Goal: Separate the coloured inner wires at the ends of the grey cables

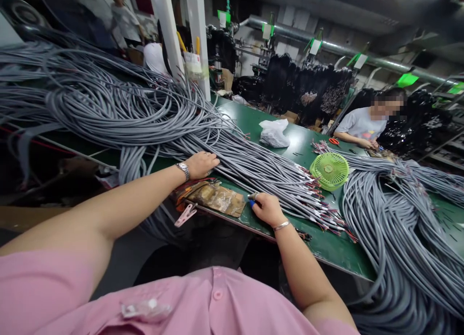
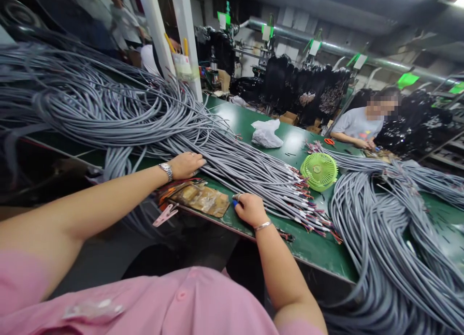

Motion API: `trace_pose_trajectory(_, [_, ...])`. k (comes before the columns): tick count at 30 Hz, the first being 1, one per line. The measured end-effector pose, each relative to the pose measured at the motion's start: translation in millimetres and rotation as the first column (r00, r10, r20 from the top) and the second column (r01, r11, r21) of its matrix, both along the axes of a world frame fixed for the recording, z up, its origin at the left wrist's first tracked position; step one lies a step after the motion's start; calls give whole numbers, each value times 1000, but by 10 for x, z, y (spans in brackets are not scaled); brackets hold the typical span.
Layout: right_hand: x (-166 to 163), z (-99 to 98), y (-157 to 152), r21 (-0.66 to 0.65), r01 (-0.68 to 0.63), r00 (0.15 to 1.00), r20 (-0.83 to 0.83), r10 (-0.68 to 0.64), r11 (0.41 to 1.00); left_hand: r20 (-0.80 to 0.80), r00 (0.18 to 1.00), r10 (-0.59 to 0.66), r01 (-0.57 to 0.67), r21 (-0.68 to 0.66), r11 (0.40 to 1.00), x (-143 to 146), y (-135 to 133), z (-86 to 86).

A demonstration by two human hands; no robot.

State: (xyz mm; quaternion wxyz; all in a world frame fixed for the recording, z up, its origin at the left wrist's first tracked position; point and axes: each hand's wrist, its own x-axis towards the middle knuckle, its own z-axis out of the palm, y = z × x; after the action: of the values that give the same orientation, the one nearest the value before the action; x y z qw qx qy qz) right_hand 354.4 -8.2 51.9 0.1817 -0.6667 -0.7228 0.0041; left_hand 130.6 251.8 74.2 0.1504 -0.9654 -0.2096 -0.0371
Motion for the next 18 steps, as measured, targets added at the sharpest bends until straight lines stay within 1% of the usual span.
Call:
trace_pose_trajectory(4, [-5, 3, -2, -4, -10, 1000, 5, 10, 1000, -31, 998, -49, 49, -4, 999, -29, 21, 49])
trace_pose_trajectory(10, [-8, 14, -2, -3, -17, 999, 27, 17, 1000, -18, 998, -58, 56, -86, 995, -22, 3, 41])
trace_pose_trajectory(14, [-2, 10, -14, -7, -22, 1000, 14, 22, 1000, -45, 996, -77, 75, -37, 996, 32, -8, 25])
trace_pose_trajectory(18, [7, 0, -24, 37, 19, 1000, 3, -20, 999, -89, 990, -113, 115, 19, 993, 84, 4, 40])
